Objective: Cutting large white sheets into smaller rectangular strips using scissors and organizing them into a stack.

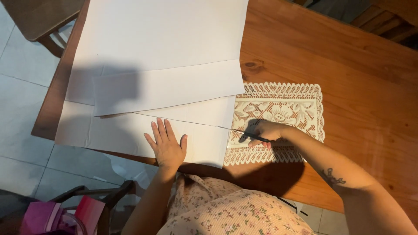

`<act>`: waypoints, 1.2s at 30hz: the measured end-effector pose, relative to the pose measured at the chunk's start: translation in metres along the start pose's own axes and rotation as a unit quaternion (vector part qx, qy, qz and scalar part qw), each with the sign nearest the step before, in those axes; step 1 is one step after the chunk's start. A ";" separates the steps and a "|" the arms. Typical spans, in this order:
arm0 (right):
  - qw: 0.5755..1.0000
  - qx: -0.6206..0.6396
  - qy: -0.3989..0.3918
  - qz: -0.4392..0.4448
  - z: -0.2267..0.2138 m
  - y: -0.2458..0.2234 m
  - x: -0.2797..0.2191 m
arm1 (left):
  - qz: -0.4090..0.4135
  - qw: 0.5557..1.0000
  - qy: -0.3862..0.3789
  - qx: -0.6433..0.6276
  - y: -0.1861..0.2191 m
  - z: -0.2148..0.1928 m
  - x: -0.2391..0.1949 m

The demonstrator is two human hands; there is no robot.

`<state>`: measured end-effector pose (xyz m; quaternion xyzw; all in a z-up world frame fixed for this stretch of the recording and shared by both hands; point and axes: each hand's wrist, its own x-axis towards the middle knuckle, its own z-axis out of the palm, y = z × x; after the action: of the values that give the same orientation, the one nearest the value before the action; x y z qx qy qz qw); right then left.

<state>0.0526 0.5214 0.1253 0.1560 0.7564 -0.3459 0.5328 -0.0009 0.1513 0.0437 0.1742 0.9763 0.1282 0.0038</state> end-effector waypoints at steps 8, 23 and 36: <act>1.000 0.011 0.029 -0.004 0.000 -0.009 -0.011 | -0.006 1.000 -0.005 0.002 -0.001 0.004 -0.001; 1.000 -0.021 0.016 -0.012 -0.005 -0.041 -0.015 | 0.000 1.000 -0.024 -0.002 -0.004 0.005 0.001; 0.999 0.001 0.003 -0.041 -0.002 -0.042 0.014 | 0.011 1.000 0.001 -0.002 -0.007 0.008 0.001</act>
<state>0.0207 0.4911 0.1282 0.1263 0.7634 -0.3673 0.5160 -0.0038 0.1472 0.0343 0.1850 0.9741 0.1301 0.0015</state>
